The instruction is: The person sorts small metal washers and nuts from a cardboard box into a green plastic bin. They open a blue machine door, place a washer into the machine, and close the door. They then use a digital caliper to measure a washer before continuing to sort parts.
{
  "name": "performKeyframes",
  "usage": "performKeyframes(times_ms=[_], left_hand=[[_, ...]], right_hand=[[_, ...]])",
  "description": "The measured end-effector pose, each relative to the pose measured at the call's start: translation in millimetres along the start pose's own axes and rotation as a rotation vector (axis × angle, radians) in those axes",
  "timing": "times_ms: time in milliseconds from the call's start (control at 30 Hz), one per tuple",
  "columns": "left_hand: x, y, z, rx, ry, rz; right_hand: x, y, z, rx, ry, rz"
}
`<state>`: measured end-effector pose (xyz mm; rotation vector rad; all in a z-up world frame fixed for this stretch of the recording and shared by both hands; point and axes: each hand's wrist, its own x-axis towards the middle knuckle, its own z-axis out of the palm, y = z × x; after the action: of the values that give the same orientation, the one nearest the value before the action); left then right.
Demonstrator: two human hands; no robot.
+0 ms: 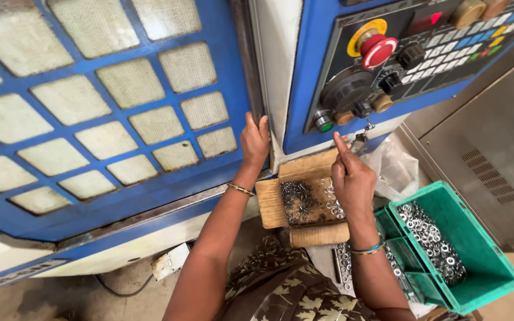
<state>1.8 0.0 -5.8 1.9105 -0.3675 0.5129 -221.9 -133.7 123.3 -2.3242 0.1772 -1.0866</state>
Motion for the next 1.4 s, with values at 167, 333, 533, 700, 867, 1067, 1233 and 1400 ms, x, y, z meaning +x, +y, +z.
performKeyframes(times_ms=[167, 333, 533, 700, 867, 1067, 1233, 1400], left_hand=[[0, -11, 8, 0.031, 0.030, 0.031], [-1, -17, 11, 0.053, 0.042, 0.052], [0, -20, 10, -0.024, 0.056, 0.139], [-1, -19, 9, -0.013, 0.030, 0.106], [-2, -13, 3, 0.099, 0.073, 0.158], [-3, -17, 1, 0.146, 0.008, 0.151], [0, -21, -7, 0.143, -0.090, 0.172], [3, -34, -5, 0.025, -0.157, 0.221]], right_hand=[[3, -4, 11, -0.067, -0.059, 0.078], [4, -1, 23, -0.066, -0.029, 0.012], [5, -2, 35, -0.291, -0.102, 0.051], [5, -1, 30, -0.268, -0.117, -0.005], [2, -3, 20, -0.305, -0.154, 0.067], [5, -18, 14, -0.316, -0.126, 0.024], [16, -66, -5, -0.429, -0.209, 0.123], [29, -139, -8, -0.450, -0.274, -0.076]])
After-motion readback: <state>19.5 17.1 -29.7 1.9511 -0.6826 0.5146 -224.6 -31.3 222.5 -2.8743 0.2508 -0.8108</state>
